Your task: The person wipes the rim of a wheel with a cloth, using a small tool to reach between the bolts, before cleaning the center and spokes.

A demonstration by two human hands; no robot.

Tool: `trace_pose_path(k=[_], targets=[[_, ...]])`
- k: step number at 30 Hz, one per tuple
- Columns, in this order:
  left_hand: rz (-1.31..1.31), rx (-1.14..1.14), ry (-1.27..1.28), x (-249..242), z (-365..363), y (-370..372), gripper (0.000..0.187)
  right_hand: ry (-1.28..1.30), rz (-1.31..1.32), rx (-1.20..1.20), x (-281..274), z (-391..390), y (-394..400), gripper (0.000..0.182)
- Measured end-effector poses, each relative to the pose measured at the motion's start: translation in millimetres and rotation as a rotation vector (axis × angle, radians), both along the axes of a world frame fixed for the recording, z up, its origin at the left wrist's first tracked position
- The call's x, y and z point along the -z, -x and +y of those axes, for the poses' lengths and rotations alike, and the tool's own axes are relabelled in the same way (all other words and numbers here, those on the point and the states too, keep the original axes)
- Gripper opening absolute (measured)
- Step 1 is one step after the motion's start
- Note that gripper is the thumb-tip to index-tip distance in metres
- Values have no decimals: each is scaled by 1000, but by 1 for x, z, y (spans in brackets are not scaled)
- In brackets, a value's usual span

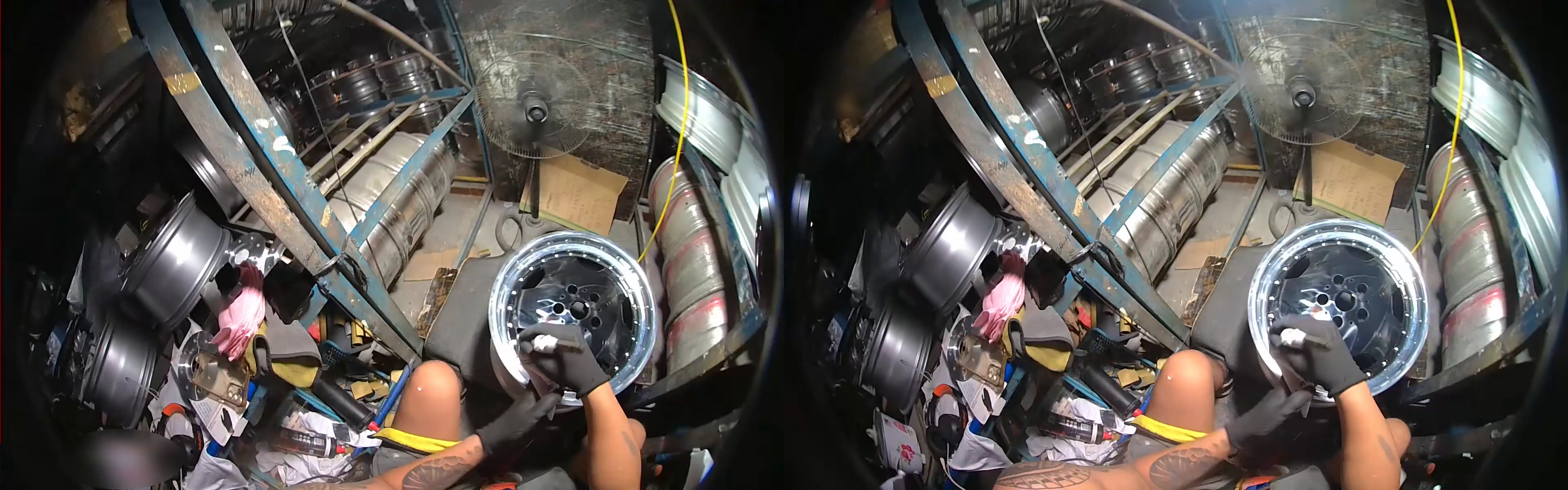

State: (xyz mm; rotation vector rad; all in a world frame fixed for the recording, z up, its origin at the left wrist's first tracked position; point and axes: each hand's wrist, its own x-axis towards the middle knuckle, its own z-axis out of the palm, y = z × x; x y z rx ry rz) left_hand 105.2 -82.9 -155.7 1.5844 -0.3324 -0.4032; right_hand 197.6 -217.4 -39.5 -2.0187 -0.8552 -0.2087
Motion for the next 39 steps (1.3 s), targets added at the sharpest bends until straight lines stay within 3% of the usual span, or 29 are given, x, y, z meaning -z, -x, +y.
trace_pose_path(k=[1, 3, 4, 5, 7, 9, 11, 17, 18, 21, 22, 24, 25, 27, 29, 30, 33, 37, 38, 39], targets=[[-50, 120, -201, -36, 9, -4, 37, -81, 1, 94, -13, -2, 5, 18], [-146, 352, -603, -103, 29, -7, 40, -128, 401, 227, -13, -19, 1, 15], [-175, 325, -588, -115, 44, -10, 42, -447, 426, 89, -22, -23, -1, 12], [-207, 297, -572, -120, 55, -14, 45, -634, 640, 31, -11, -33, -5, 12], [-445, -144, -487, -122, 62, -18, 46, -536, 396, 56, -29, -37, -5, 17], [-395, -269, -340, -156, 50, -35, 44, -633, 457, 33, -32, -32, 6, 25], [-389, -310, -122, -154, 41, -56, 41, -676, 379, 1, -32, -22, 8, 27], [-11, -2, 407, -125, 36, -106, 27, -472, -59, 247, -52, -15, 9, 29], [89, 43, 550, -108, 37, -106, 26, -422, 26, 205, -54, -18, 9, 31], [187, -86, 577, -91, 32, -88, 25, -320, 268, 8, -63, -17, 12, 40], [84, -134, 483, -84, 38, -85, 25, -155, 234, -71, -58, -20, 5, 45], [170, -140, 593, -75, 45, -88, 25, -92, 330, -89, -54, -18, 7, 48], [215, -142, 648, -79, 48, -88, 25, 15, 173, -104, -50, -16, 2, 49], [-195, -292, 355, -87, 57, -90, 29, -262, 272, -82, -53, -16, 8, 47], [57, -291, 721, -94, 62, -99, 32, -294, 166, -64, -36, -21, -16, 39], [174, -332, 852, -102, 59, -98, 33, -435, 394, 11, -36, -22, -18, 33], [258, -358, 843, -113, 67, -96, 33, -444, 464, 82, -50, -35, -22, 34], [-268, -444, 315, -82, 78, -105, 31, -801, 538, -81, -42, -30, -24, 44], [51, -403, 645, -100, 76, -98, 26, -828, 555, -137, -35, -36, -27, 50], [119, -373, 680, -104, 71, -96, 25, -774, 636, -109, -39, -41, -22, 53]])
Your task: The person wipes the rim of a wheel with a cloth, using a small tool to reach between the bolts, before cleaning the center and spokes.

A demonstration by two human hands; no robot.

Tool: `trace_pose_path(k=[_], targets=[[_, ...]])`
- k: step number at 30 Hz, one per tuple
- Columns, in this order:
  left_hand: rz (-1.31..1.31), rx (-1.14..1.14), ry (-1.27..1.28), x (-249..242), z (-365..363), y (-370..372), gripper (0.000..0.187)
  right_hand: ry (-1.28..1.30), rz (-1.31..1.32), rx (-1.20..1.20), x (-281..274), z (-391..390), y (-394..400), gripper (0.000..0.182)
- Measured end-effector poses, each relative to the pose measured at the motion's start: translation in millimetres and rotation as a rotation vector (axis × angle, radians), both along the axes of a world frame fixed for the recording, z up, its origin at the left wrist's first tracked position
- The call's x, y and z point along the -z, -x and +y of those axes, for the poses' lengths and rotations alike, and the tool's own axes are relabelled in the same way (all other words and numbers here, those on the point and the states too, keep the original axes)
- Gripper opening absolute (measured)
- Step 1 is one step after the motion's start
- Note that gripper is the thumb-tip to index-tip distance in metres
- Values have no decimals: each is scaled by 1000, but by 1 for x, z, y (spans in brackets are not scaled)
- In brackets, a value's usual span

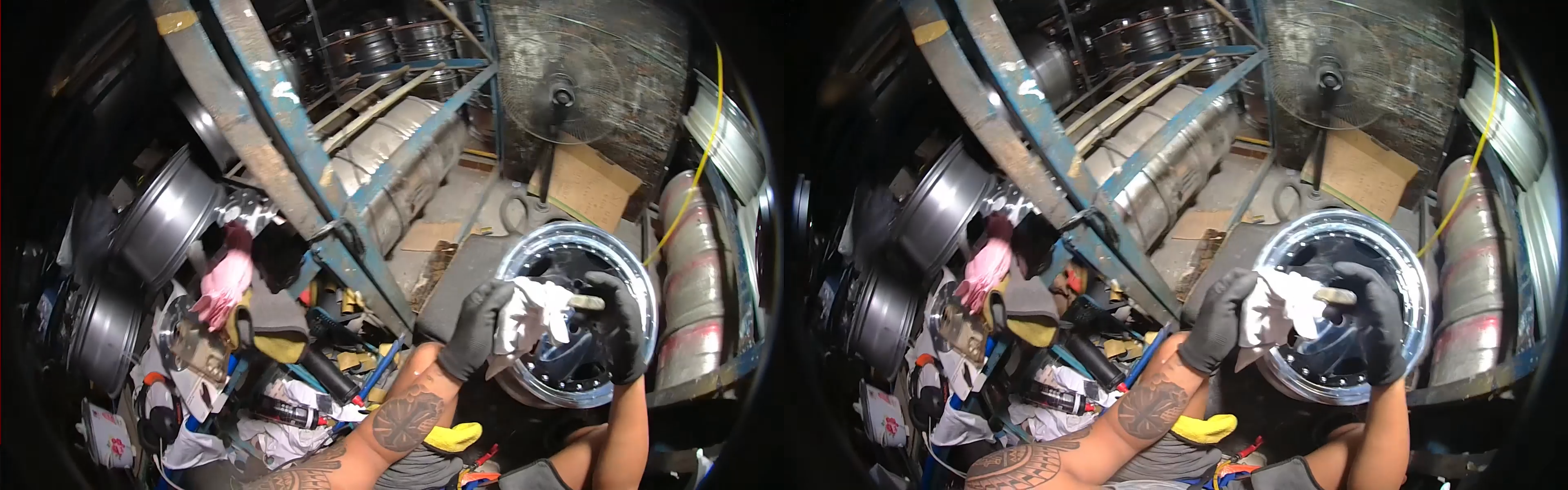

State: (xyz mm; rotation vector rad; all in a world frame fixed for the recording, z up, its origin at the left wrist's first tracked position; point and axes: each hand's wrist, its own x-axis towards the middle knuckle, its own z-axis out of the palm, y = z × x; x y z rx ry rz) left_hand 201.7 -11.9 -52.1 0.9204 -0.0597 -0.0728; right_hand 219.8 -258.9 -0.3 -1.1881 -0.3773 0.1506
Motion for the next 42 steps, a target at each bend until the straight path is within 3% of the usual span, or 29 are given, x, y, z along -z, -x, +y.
trace_pose_path(k=[1, 3, 5, 8, 10, 11, 14, 16, 19, 20, 22, 28, 32, 33, 36, 37, 42], targets=[[43, 24, 33, 1, -4, -3, 23, 434, -379, 170, -3, -3, 0, 54], [-11, -48, -72, -10, -1, -1, 21, 679, -491, 328, 5, 10, -4, 55], [-117, -100, -166, 1, -7, -5, 20, 526, -207, 271, 20, 22, 7, 53], [-122, -35, -145, 3, -3, -4, 18, 595, -116, 172, -1, 19, 17, 36], [-128, 18, -220, 3, -2, -5, 19, 709, -277, 225, 3, 18, 15, 30], [-139, 40, -290, 7, 0, -6, 19, 678, -214, 228, 2, 18, 15, 21], [-200, 29, -431, 5, 11, -5, 24, 690, -239, 299, -13, 45, 25, 19], [-240, 75, -487, 2, 23, -7, 25, 749, -219, 226, -6, 42, 18, 23], [-159, 137, -435, -3, 27, -4, 26, 890, -179, 190, 5, 39, 9, 26], [-131, 150, -417, -5, 29, -1, 27, 826, -147, 191, 4, 42, 11, 21], [-194, 25, -373, -5, 30, 4, 30, 831, -174, 199, 12, 45, 3, 16], [-224, -381, -484, 11, 28, -5, 27, 733, -253, 166, 45, 55, -23, 20], [-288, -487, -545, 21, 36, -19, 30, 630, -292, 225, 60, 66, -33, 27], [-274, -514, -625, 24, 39, -19, 30, 686, -291, 133, 61, 61, -40, 36], [-269, -530, -636, 21, 45, -15, 30, 604, -334, 220, 68, 81, -40, 45], [-271, -535, -638, 20, 45, -14, 30, 639, -356, 84, 66, 77, -41, 52], [-312, -510, -732, 4, 56, 1, 32, 668, -166, -38, 85, 76, -39, 43]])
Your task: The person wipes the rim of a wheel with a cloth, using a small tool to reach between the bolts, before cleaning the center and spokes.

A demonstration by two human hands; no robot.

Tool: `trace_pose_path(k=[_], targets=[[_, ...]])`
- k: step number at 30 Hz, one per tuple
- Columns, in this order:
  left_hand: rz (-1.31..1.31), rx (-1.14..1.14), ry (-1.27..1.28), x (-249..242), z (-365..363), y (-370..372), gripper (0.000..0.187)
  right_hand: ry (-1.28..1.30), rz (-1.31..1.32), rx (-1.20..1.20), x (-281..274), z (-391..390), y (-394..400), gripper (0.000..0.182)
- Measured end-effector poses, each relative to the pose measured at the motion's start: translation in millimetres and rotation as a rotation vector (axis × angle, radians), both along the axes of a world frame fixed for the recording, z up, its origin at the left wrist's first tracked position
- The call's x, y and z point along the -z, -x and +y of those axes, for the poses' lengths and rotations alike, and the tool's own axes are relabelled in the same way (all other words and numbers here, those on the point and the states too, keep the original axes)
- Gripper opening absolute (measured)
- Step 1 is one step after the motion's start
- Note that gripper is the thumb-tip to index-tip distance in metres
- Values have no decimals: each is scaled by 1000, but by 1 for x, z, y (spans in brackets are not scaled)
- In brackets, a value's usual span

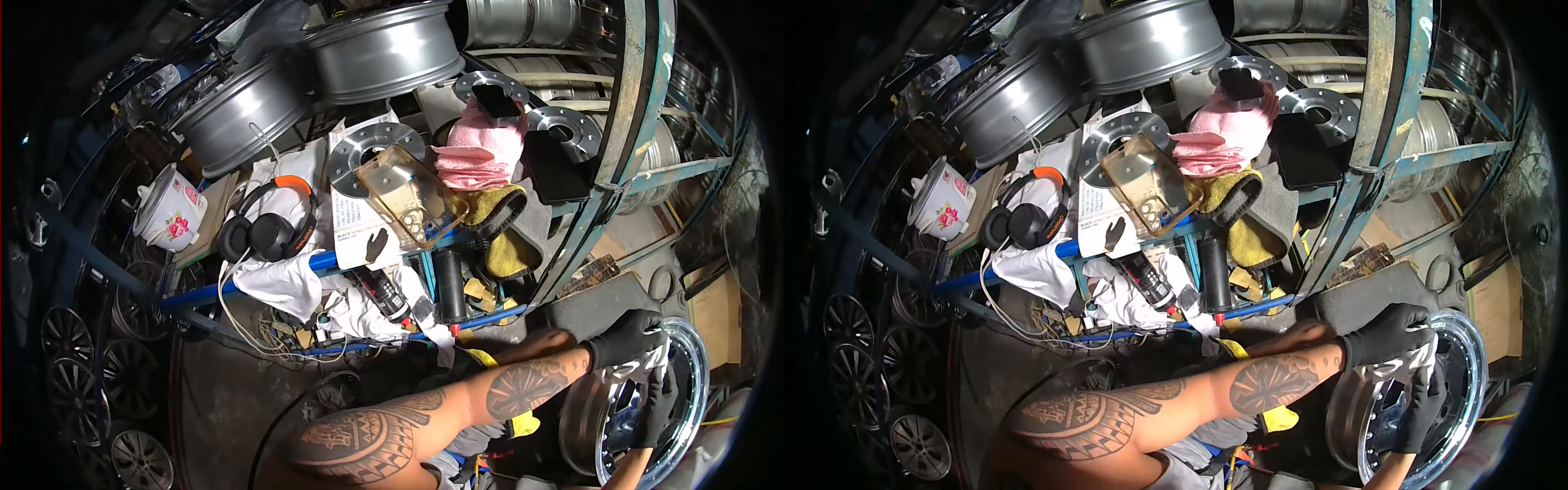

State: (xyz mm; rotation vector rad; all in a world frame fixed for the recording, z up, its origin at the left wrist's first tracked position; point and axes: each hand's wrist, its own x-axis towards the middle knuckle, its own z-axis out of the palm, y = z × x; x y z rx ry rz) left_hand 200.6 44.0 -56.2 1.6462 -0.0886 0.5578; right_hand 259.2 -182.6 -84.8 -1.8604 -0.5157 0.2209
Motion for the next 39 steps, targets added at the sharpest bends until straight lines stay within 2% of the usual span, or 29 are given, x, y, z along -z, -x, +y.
trace_pose_path(k=[1, 3, 5, 6, 8, 9, 11, 12, 13, 14, 16, 18, 21, 23, 25, 27, 29, 30, 32, 34, 35, 38, 39], targets=[[-40, 7, -43, -17, 4, 17, 34, -9, 40, 4, 1, -2, 1, 40], [-31, 12, -9, -14, -2, 17, 38, 20, 3, 49, -4, -5, 2, 38], [72, 14, 139, 19, -24, -13, 43, -4, 60, 66, -13, -11, 2, 37], [49, 37, 169, 28, -30, -21, 45, -55, -10, 156, 3, -18, -5, 39], [1, 77, 230, 36, -38, -30, 50, -109, 24, 230, 12, -23, -9, 41], [13, -19, 258, 39, -48, -33, 42, -25, -135, 233, 20, -29, -10, 42], [22, 128, 375, 41, -45, -44, 38, 147, -452, 234, 38, -44, -11, 44], [29, 201, 436, 32, -39, -43, 35, 237, -507, 194, 42, -51, -21, 44], [-1, 63, 365, 25, -40, -39, 29, 331, -558, 155, 45, -63, -31, 45], [11, 107, 439, 46, -43, -55, 27, 257, -471, 126, 32, -64, -19, 46], [41, 96, 401, 47, -55, -48, 25, 105, -296, 84, 2, -60, 5, 48], [58, 139, 416, 39, -60, -37, 24, -67, -128, 69, -34, -50, 27, 69], [100, 225, 484, 22, -64, -17, 23, -367, 242, -117, -84, -32, 49, 103], [130, 311, 583, 6, -61, -11, 23, -232, 298, -218, -81, -64, 34, 112], [166, 415, 718, -4, -57, -8, 23, -69, -79, -330, -74, -38, 43, 109], [194, 466, 777, -4, -59, -4, 25, 99, -338, -196, -52, -27, 56, 95], [191, 277, 460, 2, -66, -4, 28, -82, -292, -56, -47, -18, 66, 70], [196, 342, 656, 1, -74, -7, 26, -78, -349, -2, -38, -20, 64, 64], [173, 346, 639, -13, -84, -4, 25, 49, -593, 95, -22, -36, 63, 54], [182, 337, 524, -10, -87, -6, 24, 332, -1058, 209, -23, -42, 60, 51], [184, 333, 465, -10, -87, -7, 24, 383, -1100, 205, -28, -43, 58, 49], [257, 594, 640, -32, -90, 2, 29, -682, 54, 177, -66, -25, 71, 39], [269, 673, 641, -42, -87, 5, 36, -541, 10, 248, -61, -32, 69, 44]])
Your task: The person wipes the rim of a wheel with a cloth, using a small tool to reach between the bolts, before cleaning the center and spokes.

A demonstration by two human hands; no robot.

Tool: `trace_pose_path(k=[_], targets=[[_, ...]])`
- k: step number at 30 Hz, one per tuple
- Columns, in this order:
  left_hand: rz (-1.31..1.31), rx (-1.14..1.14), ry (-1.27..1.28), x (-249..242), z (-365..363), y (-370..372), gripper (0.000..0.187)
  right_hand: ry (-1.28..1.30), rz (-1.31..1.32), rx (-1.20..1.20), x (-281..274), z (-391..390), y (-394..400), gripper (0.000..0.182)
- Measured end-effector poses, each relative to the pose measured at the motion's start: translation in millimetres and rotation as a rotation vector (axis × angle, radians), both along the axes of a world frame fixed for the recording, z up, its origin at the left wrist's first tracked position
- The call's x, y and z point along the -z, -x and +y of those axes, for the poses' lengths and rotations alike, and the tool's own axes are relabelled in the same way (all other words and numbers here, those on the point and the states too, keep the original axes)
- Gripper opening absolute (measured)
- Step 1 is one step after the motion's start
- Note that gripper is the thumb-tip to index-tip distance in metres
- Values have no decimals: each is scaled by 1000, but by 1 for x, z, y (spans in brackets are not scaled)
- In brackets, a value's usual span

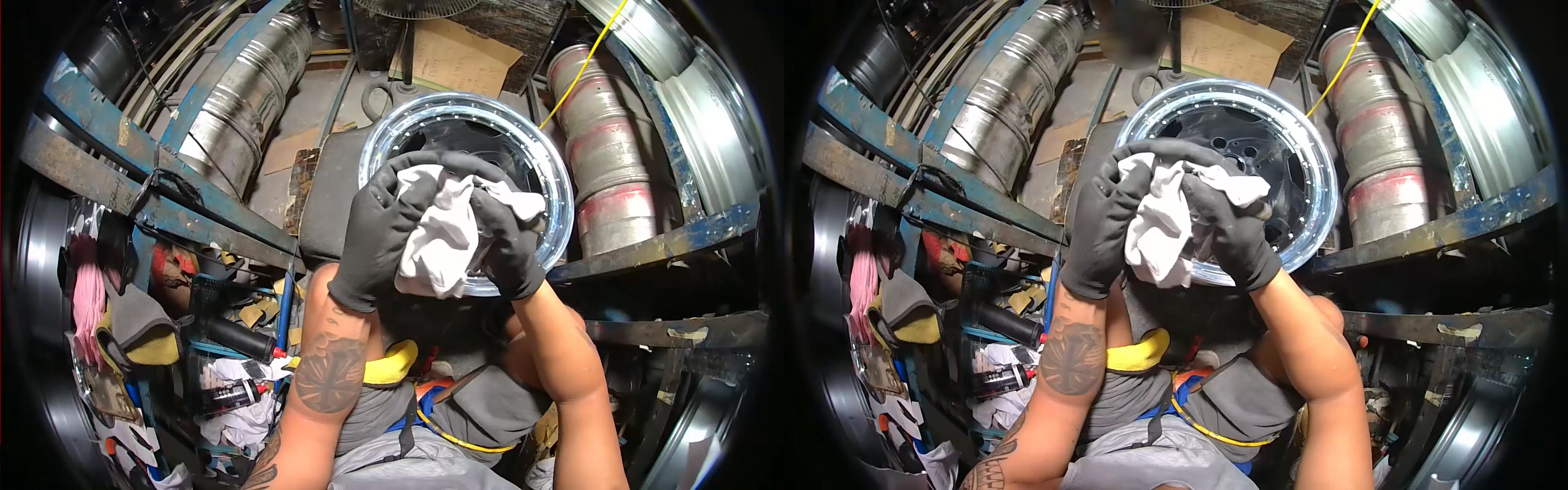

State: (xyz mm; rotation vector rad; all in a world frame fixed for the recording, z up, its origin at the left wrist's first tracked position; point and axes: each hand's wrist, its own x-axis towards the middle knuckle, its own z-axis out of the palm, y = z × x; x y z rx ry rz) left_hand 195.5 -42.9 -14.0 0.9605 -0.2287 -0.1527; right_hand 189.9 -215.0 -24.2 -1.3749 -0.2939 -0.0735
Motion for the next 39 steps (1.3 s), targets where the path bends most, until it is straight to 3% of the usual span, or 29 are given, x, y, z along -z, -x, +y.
trace_pose_path(k=[1, 6, 9, 11, 13, 14, 15, 17, 19, 21, 22, 26, 29, 31, 32, 35, 37, 39], targets=[[22, 13, -39, 0, -2, -1, 38, -31, -72, -93, -5, -6, -1, 36], [-63, 35, -275, 14, 2, -8, 36, -155, 89, -98, 11, -32, 5, 19], [81, 36, -164, 14, -3, -3, 35, -161, 201, -99, 40, -61, 10, 20], [-53, -201, -404, 15, -11, -3, 36, 47, 103, -111, -4, -41, 9, 23], [-103, -276, -618, 13, -15, -1, 32, -25, 36, -107, -3, -33, 13, 25], [-148, -326, -766, 6, -20, 5, 32, -111, 279, 2, -1, -31, 14, 22], [-120, -308, -827, 1, -24, 12, 34, -126, 305, 18, 3, -33, 9, 19], [-19, -197, -593, -2, -27, 25, 31, -3, 130, -7, 14, -49, 13, 24], [-16, -268, -214, -9, -33, 41, 29, 249, 96, -158, 16, -65, 19, 32], [-14, -314, -334, 8, -21, 49, 25, 430, 74, -290, 14, -72, 19, 41], [-22, -344, -390, 15, -17, 50, 24, 422, 66, -304, 10, -71, 19, 46], [-116, -474, -558, 20, -23, 46, 25, 43, 26, -217, -25, -51, 16, 20], [119, -234, -469, 38, -10, 44, 20, -44, 137, -296, -16, -51, 14, 17], [-391, -419, -896, 57, -11, 42, 22, 36, 230, -382, -18, -56, 14, 19], [-514, -484, -964, 60, -12, 39, 18, 11, 189, -351, -16, -53, 15, 20], [-252, -386, -593, 58, -21, 33, 22, -118, 208, -259, -4, -43, 13, 23], [68, -339, -216, 39, -39, 36, 24, -210, 275, -247, 3, -41, 10, 23], [85, -262, -286, 35, -32, 39, 24, -286, 343, -284, 7, -47, 10, 24]])
